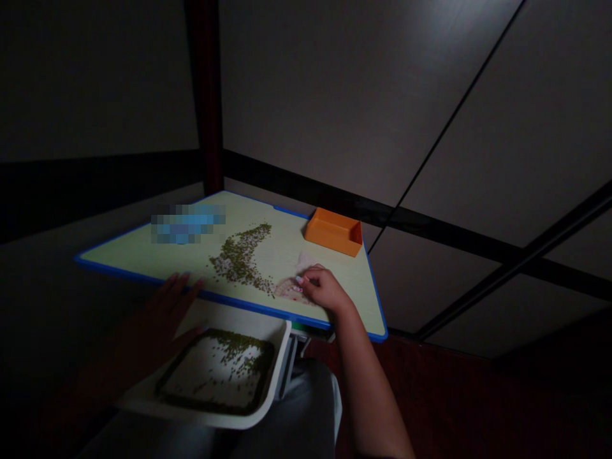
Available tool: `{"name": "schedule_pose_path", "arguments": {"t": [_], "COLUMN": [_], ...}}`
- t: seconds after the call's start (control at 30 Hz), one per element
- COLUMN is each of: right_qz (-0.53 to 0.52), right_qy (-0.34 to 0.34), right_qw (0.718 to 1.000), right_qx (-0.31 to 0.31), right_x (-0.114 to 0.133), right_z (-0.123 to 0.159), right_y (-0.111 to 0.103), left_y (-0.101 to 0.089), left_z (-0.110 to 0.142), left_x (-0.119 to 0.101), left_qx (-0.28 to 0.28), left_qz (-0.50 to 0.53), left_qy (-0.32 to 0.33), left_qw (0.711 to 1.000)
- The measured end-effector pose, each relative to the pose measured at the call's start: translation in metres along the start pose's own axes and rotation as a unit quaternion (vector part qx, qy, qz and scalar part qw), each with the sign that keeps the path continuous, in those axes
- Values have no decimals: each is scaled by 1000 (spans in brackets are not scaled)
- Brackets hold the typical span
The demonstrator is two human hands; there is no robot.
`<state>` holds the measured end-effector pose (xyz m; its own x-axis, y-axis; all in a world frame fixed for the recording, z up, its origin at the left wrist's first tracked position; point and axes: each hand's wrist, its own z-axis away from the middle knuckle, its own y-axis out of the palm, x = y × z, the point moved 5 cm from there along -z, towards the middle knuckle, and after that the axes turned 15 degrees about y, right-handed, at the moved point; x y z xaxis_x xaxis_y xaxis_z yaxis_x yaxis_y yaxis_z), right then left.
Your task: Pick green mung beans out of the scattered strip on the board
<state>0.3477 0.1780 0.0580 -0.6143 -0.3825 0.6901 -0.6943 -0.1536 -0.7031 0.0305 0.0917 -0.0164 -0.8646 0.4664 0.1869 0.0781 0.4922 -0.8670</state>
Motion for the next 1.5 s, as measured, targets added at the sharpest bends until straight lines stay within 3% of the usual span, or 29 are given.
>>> {"name": "schedule_pose_path", "arguments": {"t": [0.33,0.57,0.87,1.13,1.37,1.5], "right_qz": [11,3,2,-5,-28,-13], "right_qy": [-54,-32,-52,-49,-26,-25], "right_qw": [998,999,999,998,999,999], "right_qx": [24,44,9,49,-34,-45], "right_x": [6,8,11,17,6,3], "right_z": [0,1,1,0,-1,-1], "right_y": [2,4,1,8,-3,-3], "left_y": [1,0,0,0,1,0], "left_z": [1,-1,-2,0,1,1], "left_x": [1,1,2,0,0,0], "left_qx": [1,1,36,19,7,0], "left_qz": [11,18,6,4,15,20], "left_qy": [-3,-6,-11,-4,-10,-10], "left_qw": [1000,1000,999,1000,1000,1000]}}
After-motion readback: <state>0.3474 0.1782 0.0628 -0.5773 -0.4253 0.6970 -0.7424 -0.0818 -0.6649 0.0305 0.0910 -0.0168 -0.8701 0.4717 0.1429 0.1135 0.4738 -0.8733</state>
